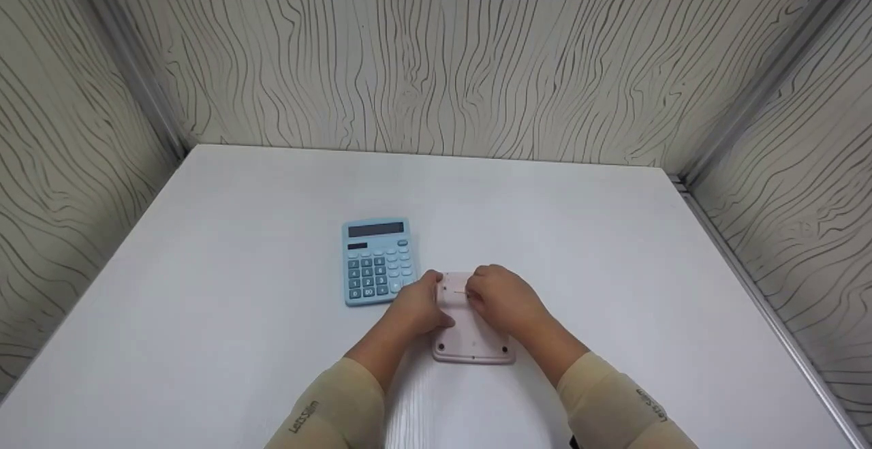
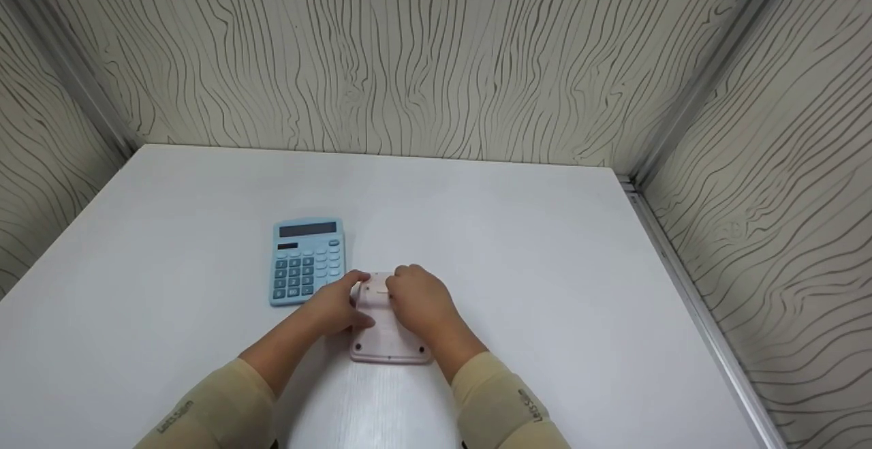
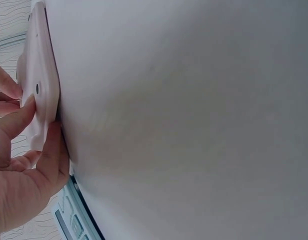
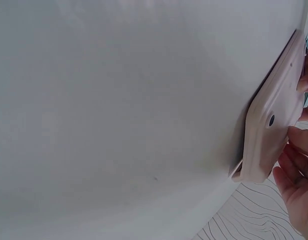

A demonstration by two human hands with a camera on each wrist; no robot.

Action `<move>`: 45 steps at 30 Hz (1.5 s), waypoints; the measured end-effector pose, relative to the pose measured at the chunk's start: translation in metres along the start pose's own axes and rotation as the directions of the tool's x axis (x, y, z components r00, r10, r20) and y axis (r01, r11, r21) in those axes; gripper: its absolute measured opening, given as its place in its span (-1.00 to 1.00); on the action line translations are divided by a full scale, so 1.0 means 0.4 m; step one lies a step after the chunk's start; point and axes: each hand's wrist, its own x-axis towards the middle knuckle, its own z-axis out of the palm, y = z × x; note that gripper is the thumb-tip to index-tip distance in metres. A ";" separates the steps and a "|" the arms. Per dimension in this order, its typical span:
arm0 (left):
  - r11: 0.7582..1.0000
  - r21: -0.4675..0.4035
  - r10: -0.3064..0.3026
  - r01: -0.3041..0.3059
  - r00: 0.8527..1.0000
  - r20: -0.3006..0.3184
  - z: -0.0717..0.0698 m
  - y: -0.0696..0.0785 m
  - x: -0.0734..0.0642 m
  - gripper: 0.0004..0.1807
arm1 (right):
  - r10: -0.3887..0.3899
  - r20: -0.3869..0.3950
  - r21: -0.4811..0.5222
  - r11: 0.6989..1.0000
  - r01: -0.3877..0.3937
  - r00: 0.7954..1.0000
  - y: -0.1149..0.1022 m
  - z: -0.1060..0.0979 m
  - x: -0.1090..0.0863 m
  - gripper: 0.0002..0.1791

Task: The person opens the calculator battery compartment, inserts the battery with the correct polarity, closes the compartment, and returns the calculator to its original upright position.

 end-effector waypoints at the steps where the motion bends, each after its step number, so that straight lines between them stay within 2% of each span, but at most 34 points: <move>1: 1.000 -0.006 0.000 0.000 1.000 -0.001 0.000 0.000 0.000 -0.16 | 0.001 0.000 0.001 1.000 -0.001 1.000 0.000 -0.001 0.000 -0.95; 12: 1.000 0.012 0.011 -0.011 1.000 -0.005 -0.003 0.005 0.000 -0.15 | 0.017 0.023 -0.006 1.000 -0.017 1.000 -0.001 -0.002 0.000 -0.93; 21: 0.999 0.033 0.016 -0.016 1.000 -0.010 -0.004 0.006 -0.002 -0.17 | 0.043 0.045 0.057 0.997 -0.046 0.998 -0.001 0.004 -0.010 -0.88; 33: 0.999 0.033 0.010 -0.010 1.000 -0.001 0.000 0.001 0.002 -0.16 | -0.001 0.038 0.052 0.999 -0.001 0.999 0.012 0.002 -0.020 -0.86; 38: 1.000 0.025 0.008 -0.008 1.000 0.001 0.002 0.002 0.000 -0.17 | 0.098 0.088 0.059 0.993 -0.104 0.991 0.025 0.001 -0.024 -0.72; 45: 1.000 0.020 0.010 -0.010 1.000 -0.002 0.001 0.002 -0.002 -0.18 | 0.261 0.166 0.133 0.950 -0.284 0.951 0.044 -0.006 -0.029 -0.55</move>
